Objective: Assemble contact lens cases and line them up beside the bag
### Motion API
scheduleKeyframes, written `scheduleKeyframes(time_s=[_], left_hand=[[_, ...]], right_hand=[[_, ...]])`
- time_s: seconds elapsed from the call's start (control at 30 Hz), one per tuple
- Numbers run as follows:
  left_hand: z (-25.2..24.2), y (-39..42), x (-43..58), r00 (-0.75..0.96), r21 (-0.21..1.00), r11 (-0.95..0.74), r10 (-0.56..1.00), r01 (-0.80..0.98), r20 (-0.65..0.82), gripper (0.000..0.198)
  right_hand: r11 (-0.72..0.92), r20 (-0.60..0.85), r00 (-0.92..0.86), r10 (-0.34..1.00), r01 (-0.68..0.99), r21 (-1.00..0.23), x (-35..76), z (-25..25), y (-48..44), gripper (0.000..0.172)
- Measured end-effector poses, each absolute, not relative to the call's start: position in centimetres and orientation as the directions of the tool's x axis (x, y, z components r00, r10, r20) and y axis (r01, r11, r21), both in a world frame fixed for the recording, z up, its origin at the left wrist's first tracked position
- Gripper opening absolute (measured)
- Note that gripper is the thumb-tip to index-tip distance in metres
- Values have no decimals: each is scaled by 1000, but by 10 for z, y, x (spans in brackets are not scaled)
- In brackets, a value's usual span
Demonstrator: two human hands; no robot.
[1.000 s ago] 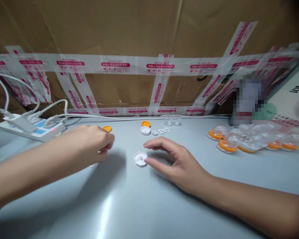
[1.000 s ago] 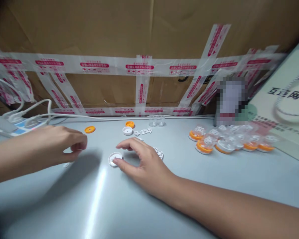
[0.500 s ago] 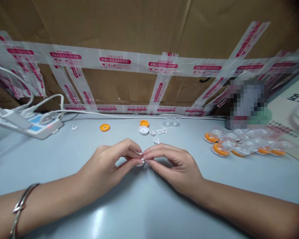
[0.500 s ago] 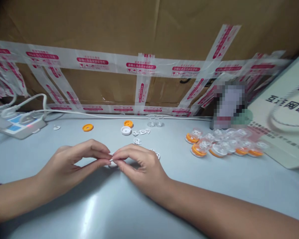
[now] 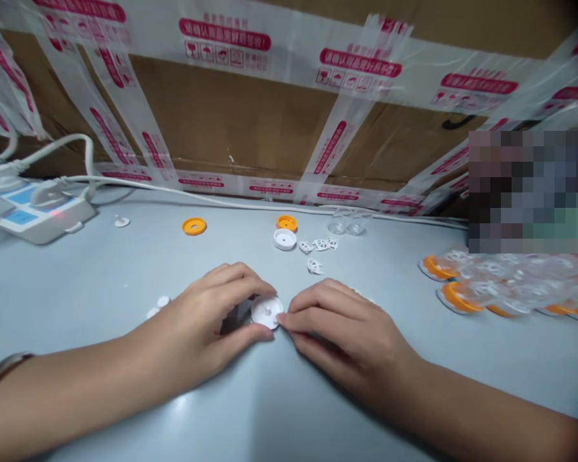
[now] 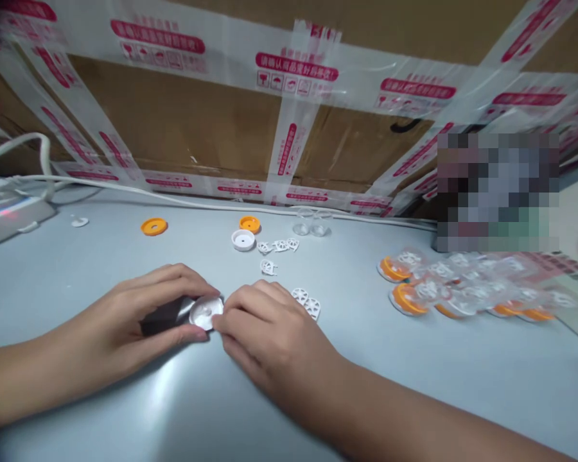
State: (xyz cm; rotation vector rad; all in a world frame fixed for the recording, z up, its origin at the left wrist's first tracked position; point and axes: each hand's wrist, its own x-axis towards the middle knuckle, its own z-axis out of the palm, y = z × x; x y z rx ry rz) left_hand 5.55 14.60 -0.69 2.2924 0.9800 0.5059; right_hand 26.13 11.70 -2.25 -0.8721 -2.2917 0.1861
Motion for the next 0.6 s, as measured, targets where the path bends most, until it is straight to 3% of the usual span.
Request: scheduleKeyframes(time_s=[0.23,0.6], left_hand=[[-10,149,56,626,697,-502,774,512,97,19],[-12,149,55,599,707,-479,795,521,97,20]], right_hand=[[780,540,-588,603,578,-242,261,-23,115,15],[774,498,-604,622,567,-280,262,-25,113,18]])
